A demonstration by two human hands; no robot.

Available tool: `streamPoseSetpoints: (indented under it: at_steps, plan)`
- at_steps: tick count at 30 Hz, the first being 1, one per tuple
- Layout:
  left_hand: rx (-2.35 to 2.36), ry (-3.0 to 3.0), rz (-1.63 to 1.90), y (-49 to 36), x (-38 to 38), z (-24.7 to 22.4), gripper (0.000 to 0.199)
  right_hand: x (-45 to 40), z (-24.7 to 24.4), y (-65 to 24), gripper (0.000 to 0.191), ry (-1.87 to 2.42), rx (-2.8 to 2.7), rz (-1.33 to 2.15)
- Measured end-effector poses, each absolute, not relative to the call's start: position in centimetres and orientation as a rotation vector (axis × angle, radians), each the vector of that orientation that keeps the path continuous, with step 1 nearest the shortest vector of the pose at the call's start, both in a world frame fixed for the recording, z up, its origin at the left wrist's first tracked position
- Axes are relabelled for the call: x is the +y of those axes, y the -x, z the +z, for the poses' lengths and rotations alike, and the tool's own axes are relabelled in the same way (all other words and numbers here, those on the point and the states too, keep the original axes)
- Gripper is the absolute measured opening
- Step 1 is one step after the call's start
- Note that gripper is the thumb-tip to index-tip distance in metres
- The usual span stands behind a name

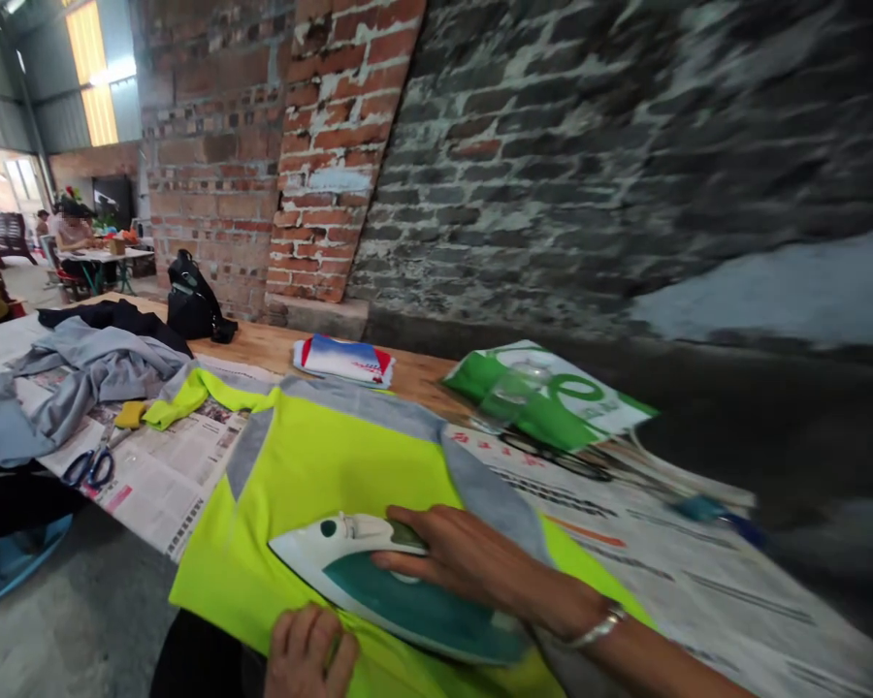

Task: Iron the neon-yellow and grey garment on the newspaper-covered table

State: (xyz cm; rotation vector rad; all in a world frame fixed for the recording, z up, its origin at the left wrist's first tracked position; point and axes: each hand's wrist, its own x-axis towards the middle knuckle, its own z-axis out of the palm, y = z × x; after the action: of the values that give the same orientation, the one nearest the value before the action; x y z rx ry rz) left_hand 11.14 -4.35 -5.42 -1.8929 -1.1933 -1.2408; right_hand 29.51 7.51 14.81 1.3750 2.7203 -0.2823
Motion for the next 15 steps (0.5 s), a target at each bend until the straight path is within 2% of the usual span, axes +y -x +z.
streamPoseSetpoints:
  at_steps: [2,7,12,15]
  plan:
    - [-1.195,1.904,-1.259,-10.9,-4.4,-5.0,0.06,7.9,14.8,-29.5,0.036,-1.373,2.705,-0.258]
    - [-1.213,1.926,-1.303,-10.9,-4.6,-4.4,0.051,11.6,14.5,-29.3,0.037,-1.5,2.686,-0.152]
    - [-1.233,1.954,-1.327,-10.9,-4.7,-3.7,0.045,18.4,14.1,-29.6,0.049,-1.69,2.609,-0.055]
    - [-1.233,1.941,-1.35,-11.0,-4.7,-3.8,0.051,23.1,13.6,-30.3,0.057,-1.779,2.58,-0.035]
